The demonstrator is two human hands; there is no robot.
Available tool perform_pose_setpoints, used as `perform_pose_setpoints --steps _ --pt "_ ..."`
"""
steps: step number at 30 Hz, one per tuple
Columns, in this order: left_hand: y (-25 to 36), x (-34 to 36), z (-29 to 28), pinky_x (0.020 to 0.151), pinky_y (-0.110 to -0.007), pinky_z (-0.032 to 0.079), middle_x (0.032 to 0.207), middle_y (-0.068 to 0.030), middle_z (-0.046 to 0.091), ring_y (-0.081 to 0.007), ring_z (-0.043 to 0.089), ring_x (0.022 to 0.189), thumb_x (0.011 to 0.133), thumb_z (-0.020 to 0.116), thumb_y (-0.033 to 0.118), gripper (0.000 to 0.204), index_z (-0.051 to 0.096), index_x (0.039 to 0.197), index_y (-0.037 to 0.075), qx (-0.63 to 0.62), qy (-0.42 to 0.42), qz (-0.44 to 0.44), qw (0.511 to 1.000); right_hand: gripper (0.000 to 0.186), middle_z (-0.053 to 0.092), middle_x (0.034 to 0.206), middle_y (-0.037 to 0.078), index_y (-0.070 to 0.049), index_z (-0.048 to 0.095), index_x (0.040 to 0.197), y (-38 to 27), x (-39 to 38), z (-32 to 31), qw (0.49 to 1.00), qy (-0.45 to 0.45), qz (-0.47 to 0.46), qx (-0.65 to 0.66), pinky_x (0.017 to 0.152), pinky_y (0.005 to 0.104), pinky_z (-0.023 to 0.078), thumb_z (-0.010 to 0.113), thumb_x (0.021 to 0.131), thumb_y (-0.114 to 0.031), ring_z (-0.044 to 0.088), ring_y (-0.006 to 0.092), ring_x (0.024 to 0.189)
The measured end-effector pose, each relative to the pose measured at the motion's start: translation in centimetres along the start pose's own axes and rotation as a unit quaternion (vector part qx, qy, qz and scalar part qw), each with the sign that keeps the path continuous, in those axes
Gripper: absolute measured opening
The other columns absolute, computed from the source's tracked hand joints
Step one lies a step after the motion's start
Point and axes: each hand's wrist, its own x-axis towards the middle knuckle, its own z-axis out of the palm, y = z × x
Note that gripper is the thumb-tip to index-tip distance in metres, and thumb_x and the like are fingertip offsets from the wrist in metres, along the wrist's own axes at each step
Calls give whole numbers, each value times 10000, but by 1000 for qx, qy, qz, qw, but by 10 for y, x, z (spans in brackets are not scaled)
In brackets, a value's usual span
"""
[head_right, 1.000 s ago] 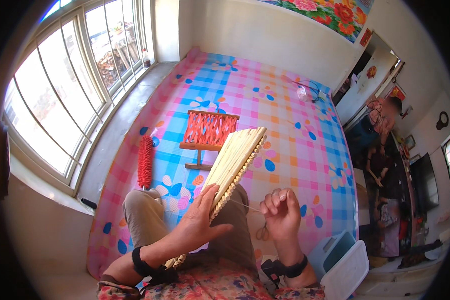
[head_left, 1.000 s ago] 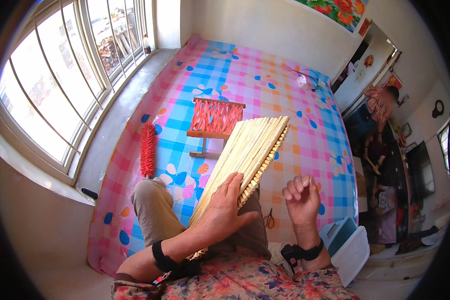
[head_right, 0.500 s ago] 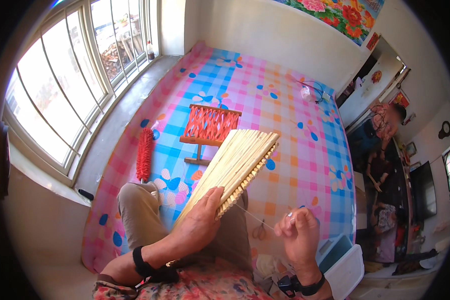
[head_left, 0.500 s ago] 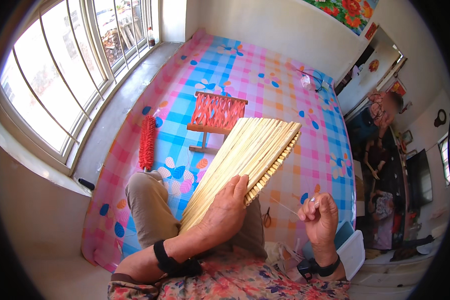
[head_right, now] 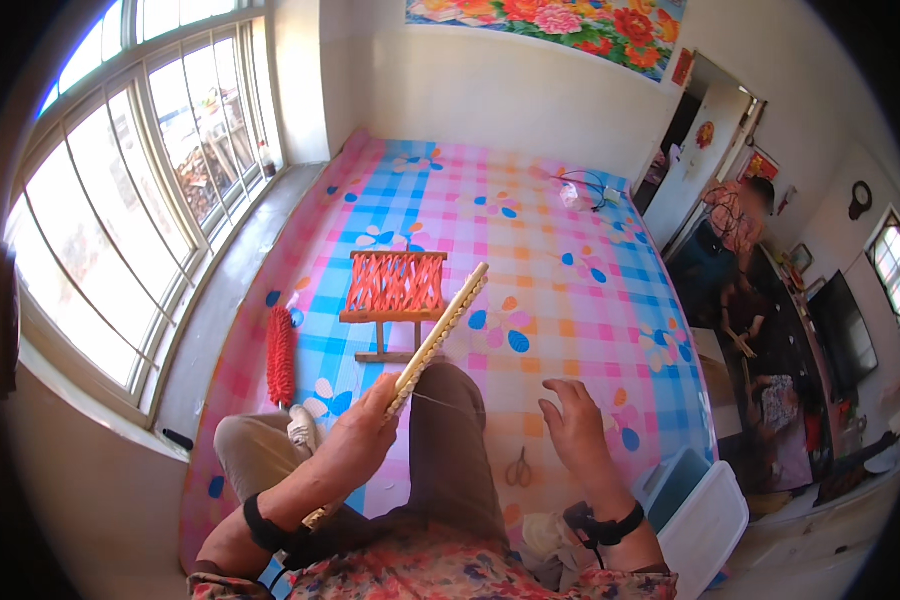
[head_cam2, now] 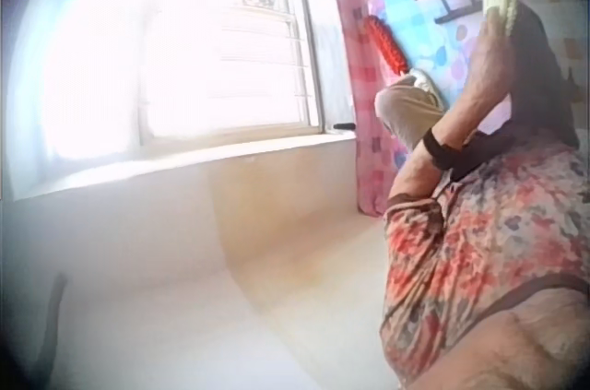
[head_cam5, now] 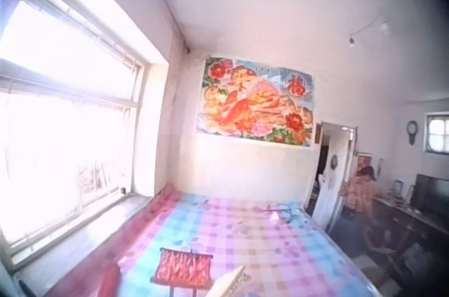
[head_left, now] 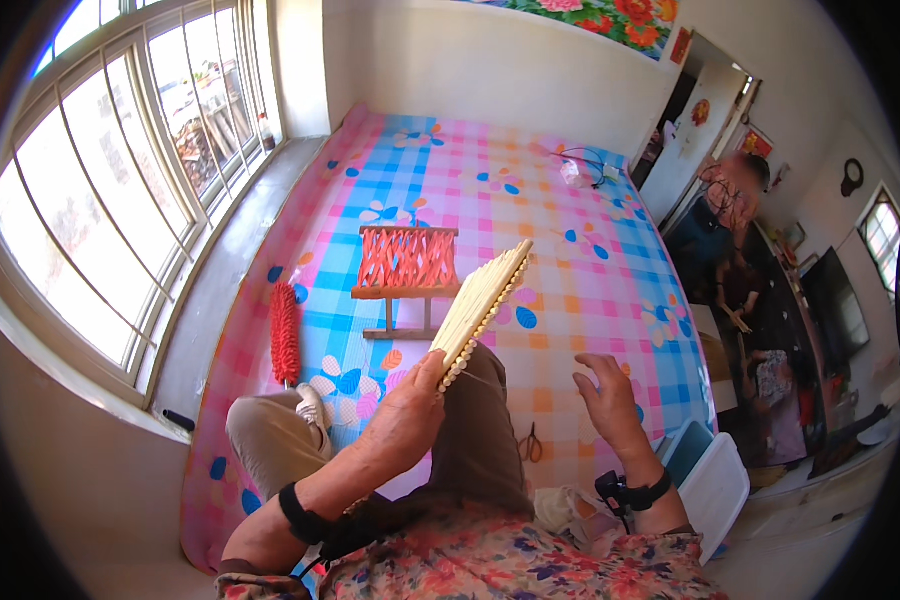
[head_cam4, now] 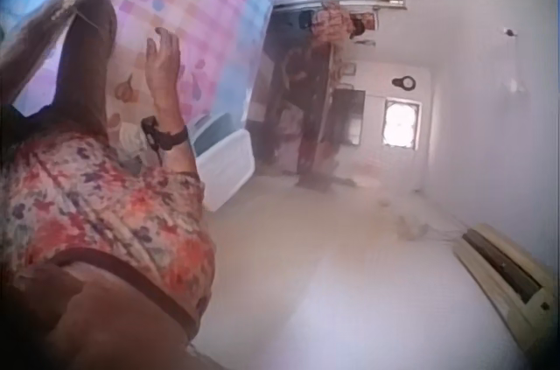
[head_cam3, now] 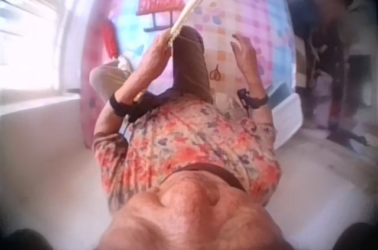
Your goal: The person sits on a colorful mat on the floor and weaves a bamboo mat using thin white string. They hold the bamboo slats in their lap, thread the string through the slats, and pull it tight to secure the weave.
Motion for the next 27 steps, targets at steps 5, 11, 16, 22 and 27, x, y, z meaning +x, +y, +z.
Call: perform_pose_setpoints --steps 5,11,16,22,27 --pt "8 8 -27 870 -502 480 1182 -288 559 -474 550 1079 899 522 37 443 413 1329 26 20 -92 -30 995 291 618 1180 128 17 608 1165 -46 6 17 965 -65 -18 252 969 314 456 643 909 -117 583 203 1139" --pt "19 26 -53 808 -476 503 1073 -239 639 -430 622 977 894 558 61 398 493 1287 76 93 -133 52 985 246 641 1063 74 3 636 1132 -65 21 88 963 -85 -114 227 798 297 522 652 925 -130 608 131 928" --pt "10 35 -68 827 -430 511 1020 -247 660 -403 645 988 857 557 8 381 562 1236 46 130 -141 50 980 205 659 855 12 2 665 1025 -72 27 105 902 -185 20 389 721 254 499 598 972 -184 585 89 776" --pt "-60 42 -44 843 -446 505 1035 -254 661 -407 634 1011 867 513 23 342 588 1201 39 142 -170 -11 975 211 614 827 -5 -8 641 963 -65 29 107 897 -151 -9 416 713 239 488 553 1005 -195 568 76 764" --pt "-97 40 -27 853 -482 498 1059 -240 662 -414 627 1010 849 476 17 341 597 1167 38 120 -145 -29 982 214 604 985 20 -11 604 1001 -70 27 121 875 -102 -60 470 850 250 452 553 1009 -219 548 73 897"
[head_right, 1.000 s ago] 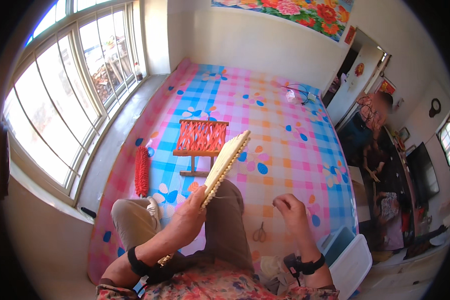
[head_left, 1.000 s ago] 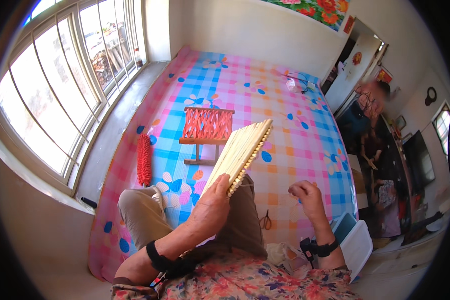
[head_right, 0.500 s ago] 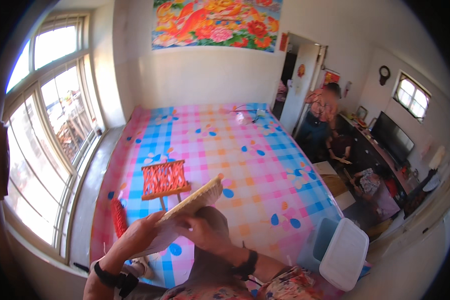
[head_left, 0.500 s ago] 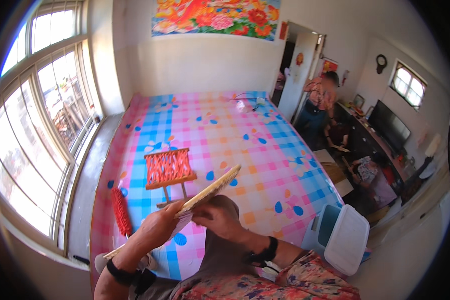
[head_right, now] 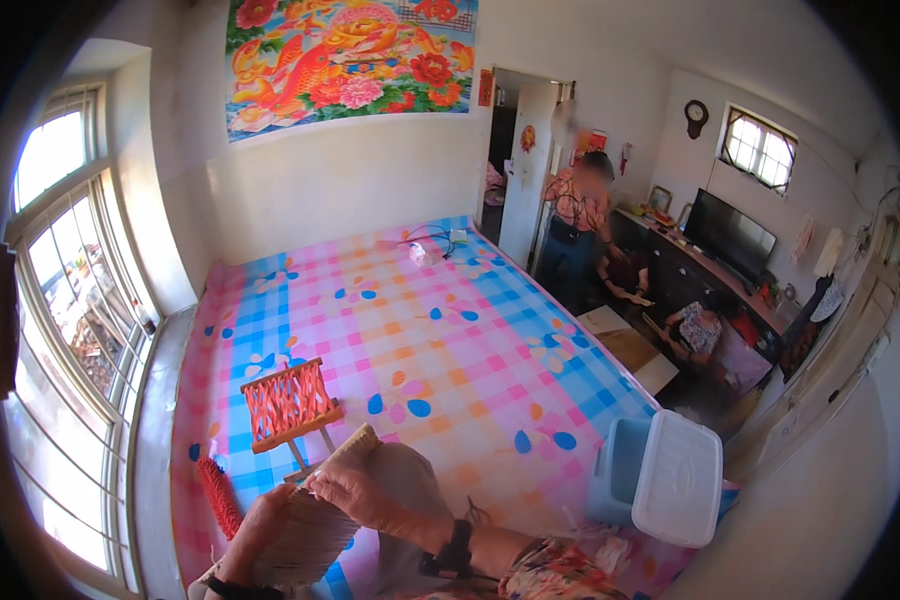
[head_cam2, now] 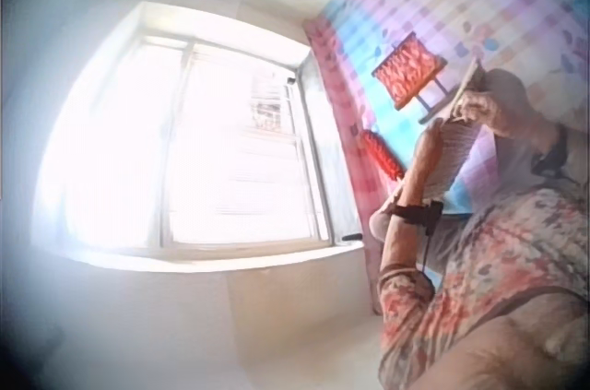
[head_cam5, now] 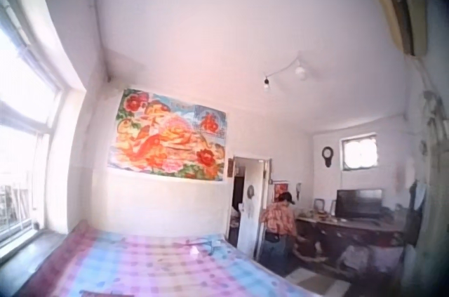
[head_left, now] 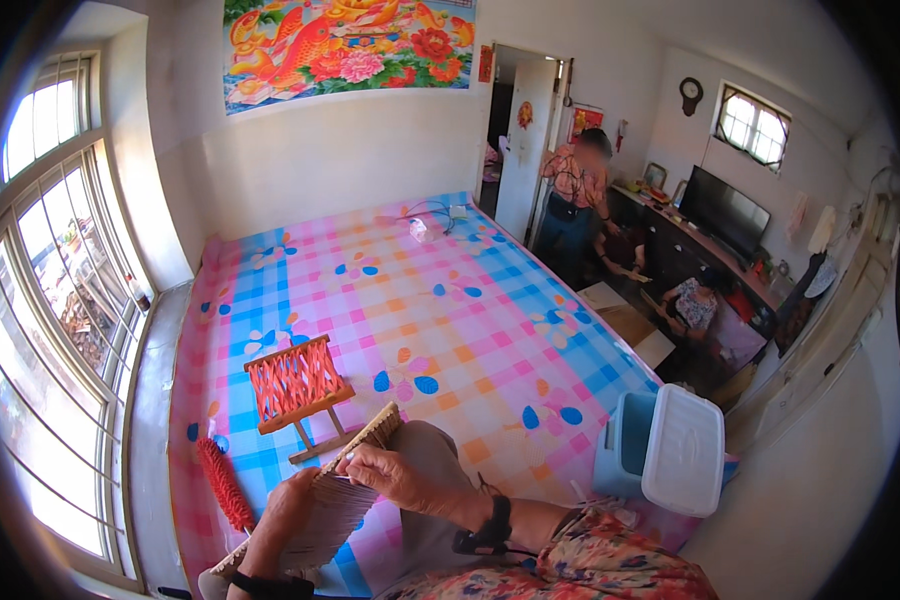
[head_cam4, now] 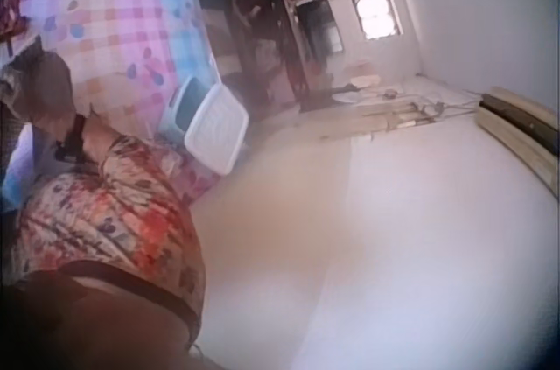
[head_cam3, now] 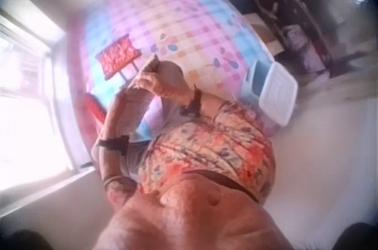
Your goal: The person sits on a colorful mat on the floor and weaves a bamboo mat using thin white string. They hold the bamboo slats in their lap, thread the string through the slats, and pull it tight to secure the weave.
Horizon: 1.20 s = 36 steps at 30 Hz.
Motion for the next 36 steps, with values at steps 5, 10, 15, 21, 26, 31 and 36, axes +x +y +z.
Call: perform_pose_setpoints --steps 5,10,15,21,26,31,36 --pt "-9 5 8 877 -467 495 1106 -227 656 -408 623 1034 845 517 59 346 607 1178 43 20 35 -6 999 229 631 968 16 -22 623 964 15 6 6 998 -31 25 56 852 244 450 583 995 -245 551 67 919" --pt "1 -1 3 848 -456 506 1101 -220 660 -420 631 998 901 588 216 332 616 1190 54 -18 37 15 999 226 652 910 11 -31 629 924 17 11 8 991 -72 58 101 830 239 455 622 973 -252 569 68 899" --pt "9 5 3 805 -456 521 1061 -210 675 -413 654 936 927 584 308 350 618 1179 68 5 16 -47 999 202 659 902 13 -40 624 901 9 11 15 983 -76 69 155 814 240 461 648 955 -233 573 68 871" --pt "4 4 6 768 -467 531 1014 -206 683 -408 666 895 862 632 182 318 609 1151 51 21 -5 -41 999 169 580 804 -15 -63 598 903 16 8 37 980 -75 48 179 653 219 440 661 949 -213 532 47 719" --pt "-9 4 12 678 -385 534 894 -164 700 -328 693 818 823 629 88 323 600 1143 56 46 53 77 995 194 559 792 -26 -49 596 881 21 8 58 989 -76 49 115 654 238 424 675 938 -217 493 56 730" --pt "-16 11 26 651 -456 521 863 -161 691 -385 665 777 893 651 235 195 589 999 84 68 67 -6 995 202 531 754 1 -36 562 844 31 -4 74 1000 -16 3 25 654 270 421 673 932 -181 477 88 725" --pt "-18 11 35 611 -465 513 852 -139 694 -374 665 746 906 633 291 199 589 976 110 120 96 -22 988 206 511 735 32 -32 533 836 13 -10 78 999 1 40 3 647 292 425 672 928 -153 477 111 710"
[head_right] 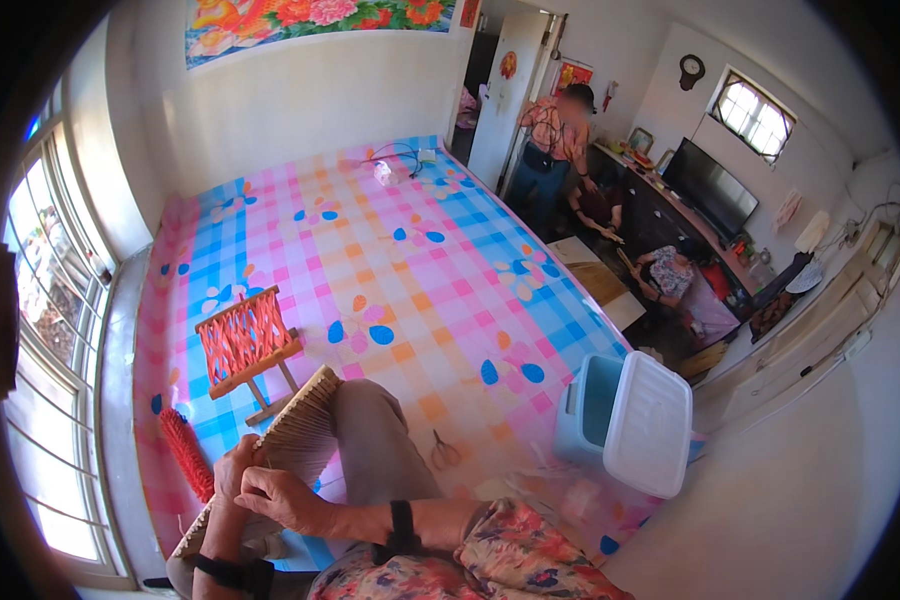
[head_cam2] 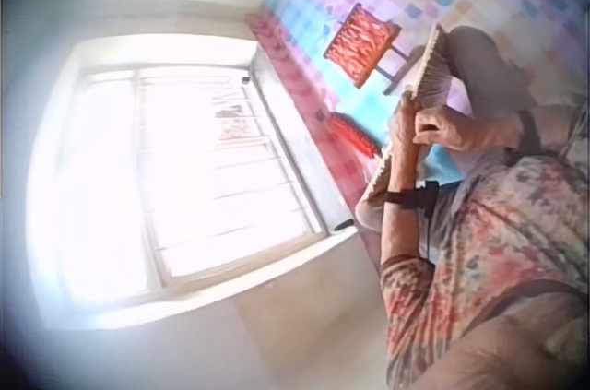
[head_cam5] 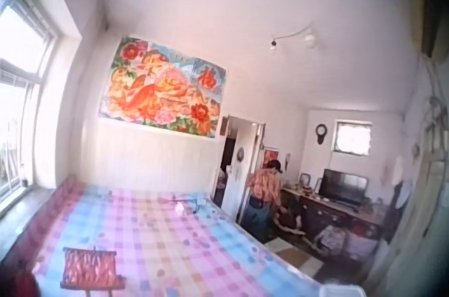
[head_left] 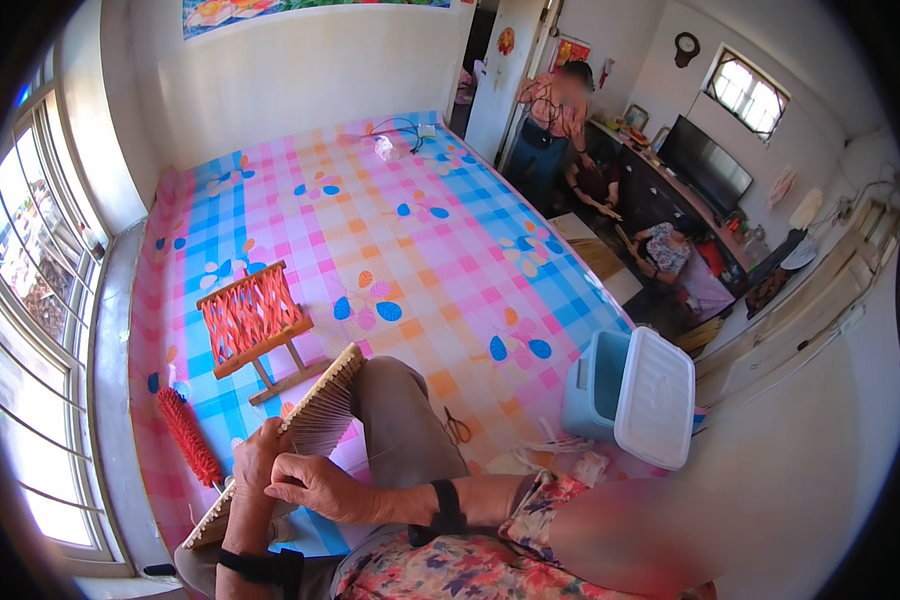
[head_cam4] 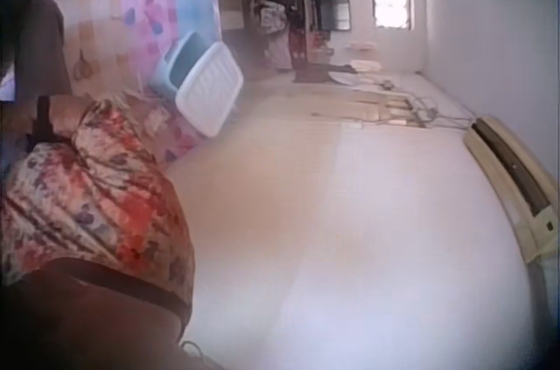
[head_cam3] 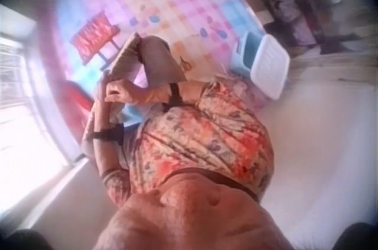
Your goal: The person sits on a colorful mat on the floor and weaves a bamboo mat using thin white string. They hold the bamboo slats in their lap, thread the string through the slats, and pull it tight to secure the weave.
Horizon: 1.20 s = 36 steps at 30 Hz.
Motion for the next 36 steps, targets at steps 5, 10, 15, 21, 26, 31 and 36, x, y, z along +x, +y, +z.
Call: perform_pose_setpoints --steps 5,10,15,21,26,31,36 --pt "5 0 0 608 -458 520 856 -131 698 -364 669 741 904 630 333 238 591 983 113 37 -6 -25 999 220 486 711 89 -28 479 796 -9 -4 2 999 36 -4 2 645 334 413 647 918 -102 470 170 690" --pt "5 0 3 607 -452 523 811 -115 696 -339 679 732 901 632 322 220 588 994 128 40 0 -12 999 223 479 719 101 -27 462 805 -17 -6 3 998 49 -18 -17 643 345 414 638 923 -98 469 191 683" --pt "9 -1 0 630 -453 527 830 -127 696 -330 680 742 895 636 306 218 596 991 115 32 7 -5 999 236 494 731 111 -24 463 801 -11 -10 7 999 39 -17 -21 640 360 413 656 913 -101 472 214 684" --pt "12 -3 -22 758 -463 524 1024 -197 674 -403 652 899 883 638 233 325 599 1152 54 -53 -28 24 998 92 628 894 86 -28 587 897 -5 -11 -15 988 43 -127 -82 747 305 491 669 906 -70 603 165 808" --pt "7 -15 -43 830 -482 503 1162 -214 637 -417 625 998 892 618 202 417 526 1273 61 -64 -60 50 995 97 645 891 42 -29 609 936 -29 -43 -81 998 32 51 0 749 277 504 613 960 -123 611 123 814" --pt "4 -15 -47 777 -521 482 945 -250 665 -436 631 894 895 600 193 320 567 1173 37 -71 -93 4 993 123 617 757 -12 -25 670 951 -41 -78 -134 958 53 282 -5 581 167 440 647 937 -146 539 31 634" --pt "0 -18 -44 766 -509 477 907 -260 654 -446 619 886 883 616 175 258 606 1089 21 -96 -60 -10 994 80 607 741 -24 -28 691 926 -42 -108 -194 948 123 278 -98 568 184 446 658 907 -98 543 45 626"
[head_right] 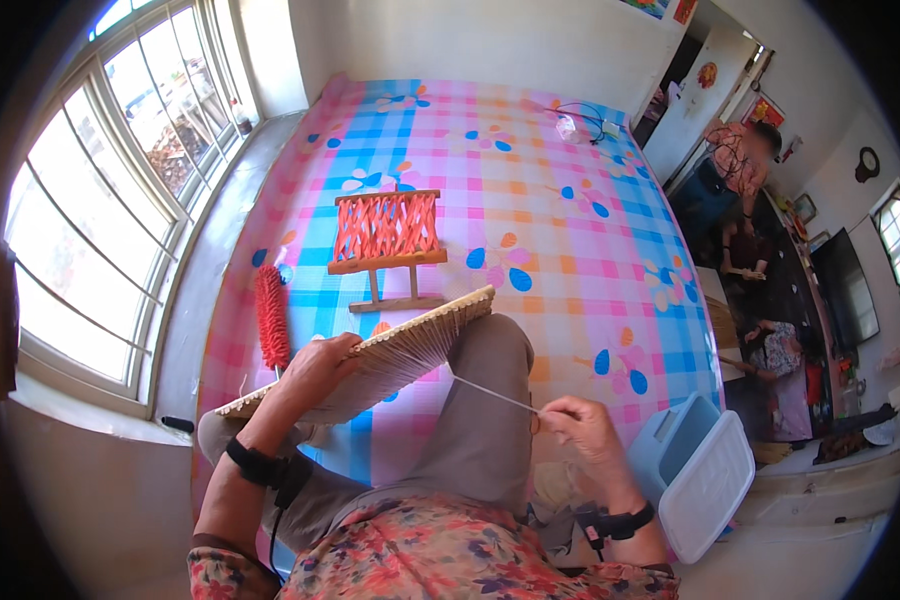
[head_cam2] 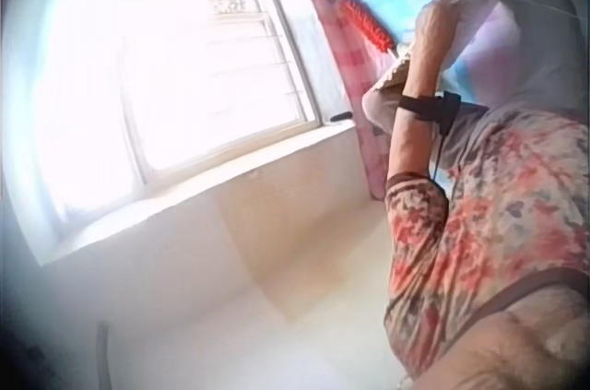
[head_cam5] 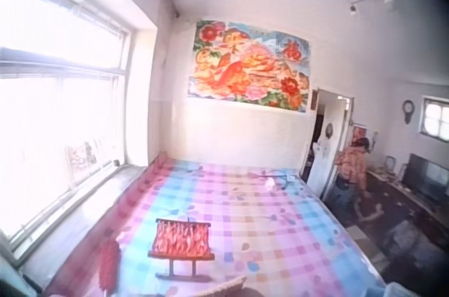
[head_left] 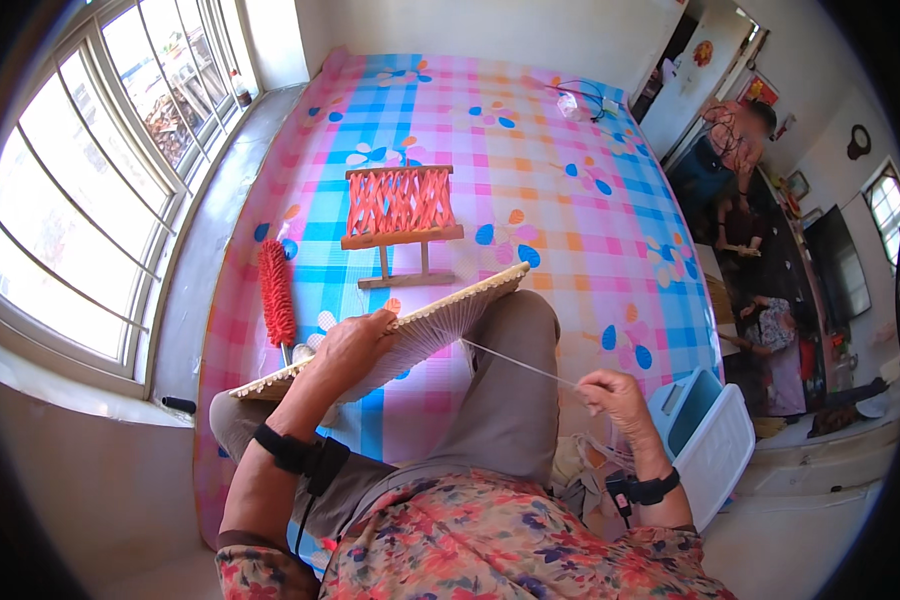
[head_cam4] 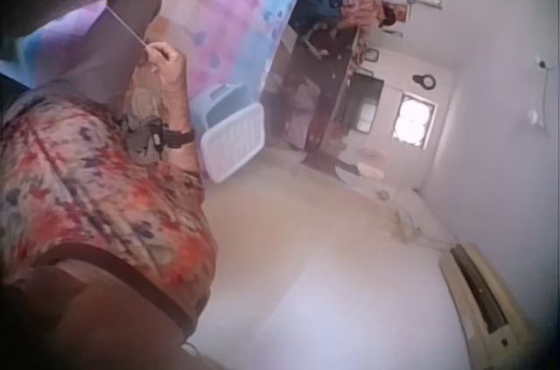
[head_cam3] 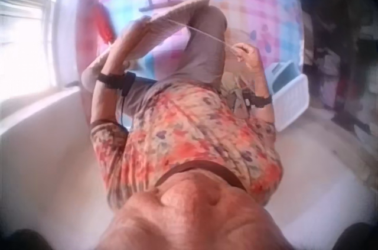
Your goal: The person sits on a colorful mat on the floor and weaves a bamboo mat using thin white string. They hold the bamboo slats in their lap, thread the string through the slats, and pull it tight to secure the weave.
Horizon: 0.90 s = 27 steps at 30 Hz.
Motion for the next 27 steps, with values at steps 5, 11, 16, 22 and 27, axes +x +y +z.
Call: perform_pose_setpoints --steps 5,11,16,22,27 --pt "4 5 1 753 -508 482 889 -257 656 -447 624 873 892 618 185 228 613 1040 11 19 1 -22 1000 61 616 735 -10 -23 684 912 25 -6 -35 988 58 -72 -126 564 195 451 664 894 -77 548 56 621" --pt "1 6 3 758 -520 487 882 -249 665 -441 635 869 904 596 230 249 611 1059 35 40 3 -50 998 34 606 725 -6 -26 679 900 43 -3 -53 976 158 -95 -113 555 208 460 666 885 -54 536 57 608" --pt "2 7 4 781 -525 494 898 -232 681 -419 653 874 915 551 289 295 610 1108 73 78 -10 -86 993 21 585 712 -20 -24 669 885 43 5 -72 955 218 -116 -164 545 208 431 677 868 -33 523 44 613" --pt "9 11 -5 765 -514 500 878 -227 681 -420 652 867 909 591 281 260 626 1054 67 57 32 -121 990 44 569 688 -4 -21 636 873 23 14 -91 956 230 -140 -118 498 216 434 666 890 -48 506 49 559" --pt "10 13 -16 696 -433 498 814 -219 666 -372 659 774 898 662 240 258 630 1050 34 -94 127 -78 984 120 611 755 47 -41 595 872 -17 26 -84 938 258 -214 87 486 233 469 660 924 -128 542 84 537"
